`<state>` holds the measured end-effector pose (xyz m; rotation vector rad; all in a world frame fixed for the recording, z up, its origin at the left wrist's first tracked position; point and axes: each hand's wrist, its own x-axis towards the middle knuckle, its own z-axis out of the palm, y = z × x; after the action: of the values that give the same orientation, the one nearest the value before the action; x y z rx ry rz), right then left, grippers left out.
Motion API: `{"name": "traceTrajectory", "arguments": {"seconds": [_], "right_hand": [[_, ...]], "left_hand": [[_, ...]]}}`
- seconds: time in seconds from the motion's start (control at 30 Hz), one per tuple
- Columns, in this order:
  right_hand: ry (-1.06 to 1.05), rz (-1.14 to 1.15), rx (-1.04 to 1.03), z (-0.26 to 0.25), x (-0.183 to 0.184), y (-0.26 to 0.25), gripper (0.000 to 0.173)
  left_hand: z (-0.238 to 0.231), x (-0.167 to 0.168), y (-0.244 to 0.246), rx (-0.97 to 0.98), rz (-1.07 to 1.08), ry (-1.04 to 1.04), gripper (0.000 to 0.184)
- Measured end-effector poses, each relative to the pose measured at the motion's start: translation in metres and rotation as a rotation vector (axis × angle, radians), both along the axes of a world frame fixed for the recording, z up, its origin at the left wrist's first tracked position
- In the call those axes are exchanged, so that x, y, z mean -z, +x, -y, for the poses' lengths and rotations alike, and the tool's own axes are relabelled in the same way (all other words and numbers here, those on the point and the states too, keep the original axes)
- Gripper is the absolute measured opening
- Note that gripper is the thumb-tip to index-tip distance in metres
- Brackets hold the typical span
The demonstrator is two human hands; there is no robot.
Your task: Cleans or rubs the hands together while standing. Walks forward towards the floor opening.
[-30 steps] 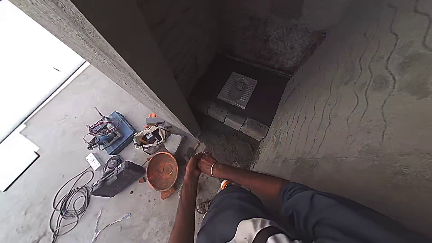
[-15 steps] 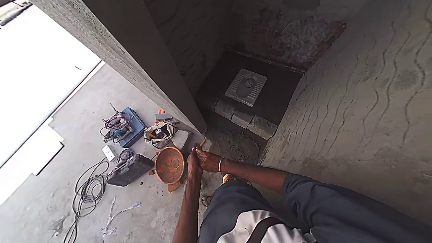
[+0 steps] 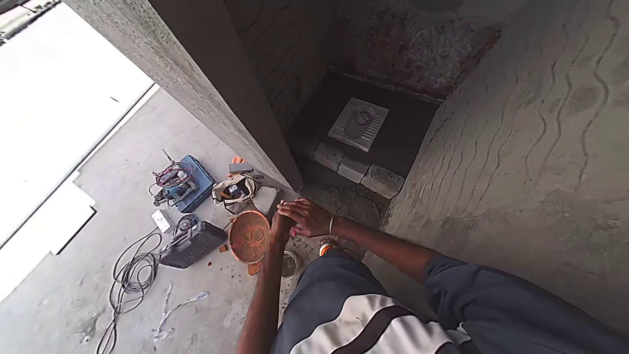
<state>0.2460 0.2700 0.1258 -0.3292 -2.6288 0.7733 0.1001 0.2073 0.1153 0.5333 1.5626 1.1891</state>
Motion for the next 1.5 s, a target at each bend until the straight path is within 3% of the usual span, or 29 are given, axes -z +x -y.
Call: {"name": "traceTrajectory", "arguments": {"seconds": [0.1, 0.17, 0.23, 0.27, 0.3, 0.33, 0.4, 0.43, 0.47, 0.5, 0.53, 0.6, 0.8, 0.9, 1.03, 1.1, 1.3, 1.5], "right_hand": [[0.049, 0.110, -0.206, -0.005, -0.009, -0.008, 0.071], [0.051, 0.122, -0.281, 0.000, -0.013, -0.011, 0.056], [0.111, 0.069, -0.295, 0.001, -0.016, -0.010, 0.049], [0.135, 0.047, -0.289, 0.000, -0.021, -0.008, 0.050], [0.129, 0.051, -0.287, 0.000, -0.029, -0.004, 0.053], [0.111, 0.063, -0.287, -0.001, -0.036, 0.000, 0.057], [0.057, 0.085, -0.324, -0.009, -0.054, 0.006, 0.058], [0.058, 0.074, -0.356, -0.013, -0.055, 0.006, 0.057], [0.093, 0.025, -0.381, -0.018, -0.044, 0.005, 0.056], [0.127, -0.038, -0.396, -0.025, -0.027, 0.004, 0.053], [0.147, -0.086, -0.405, -0.032, -0.005, 0.003, 0.054], [0.113, -0.109, -0.402, -0.036, 0.010, 0.008, 0.054], [-0.074, -0.229, -0.222, -0.019, 0.016, 0.015, 0.036], [-0.296, -0.186, -0.097, -0.010, 0.013, 0.016, 0.039], [-0.516, -0.079, 0.030, -0.009, -0.006, 0.012, 0.047], [-0.563, -0.129, 0.100, -0.007, -0.004, 0.007, 0.045], [-0.645, -0.229, 0.177, -0.003, 0.001, 0.004, 0.038], [-0.724, -0.247, 0.265, 0.000, 0.002, 0.005, 0.033]], "left_hand": [[0.025, -0.040, 0.012, 0.419, -0.497, -0.106, 0.040], [0.028, -0.055, 0.022, 0.672, -0.785, -0.207, 0.046], [0.029, -0.077, 0.028, 0.847, -1.015, -0.135, 0.045], [0.024, -0.100, 0.036, 0.936, -1.109, -0.139, 0.046], [0.012, -0.140, 0.053, 1.095, -1.098, -0.323, 0.051], [0.003, -0.160, 0.064, 1.144, -1.109, -0.409, 0.057], [-0.001, -0.155, 0.063, 1.104, -1.186, -0.361, 0.058], [-0.001, -0.144, 0.057, 1.179, -1.258, -0.321, 0.057], [0.004, -0.117, 0.047, 1.174, -1.391, -0.165, 0.052], [0.009, -0.079, 0.036, 1.049, -1.519, 0.072, 0.045], [0.011, -0.064, 0.034, 1.020, -1.498, 0.092, 0.040], [0.015, -0.065, 0.038, 1.122, -1.342, -0.005, 0.032], [0.007, -0.059, 0.035, 1.238, -1.196, -0.069, 0.036], [-0.001, -0.072, 0.034, 1.240, -1.023, -0.098, 0.027], [-0.008, -0.081, 0.028, 1.062, -0.927, 0.031, 0.025], [-0.010, -0.076, 0.027, 0.965, -0.958, 0.085, 0.026], [-0.013, -0.071, 0.032, 0.879, -0.957, 0.020, 0.027], [-0.014, -0.056, 0.032, 0.776, -0.864, 0.112, 0.027]]}}
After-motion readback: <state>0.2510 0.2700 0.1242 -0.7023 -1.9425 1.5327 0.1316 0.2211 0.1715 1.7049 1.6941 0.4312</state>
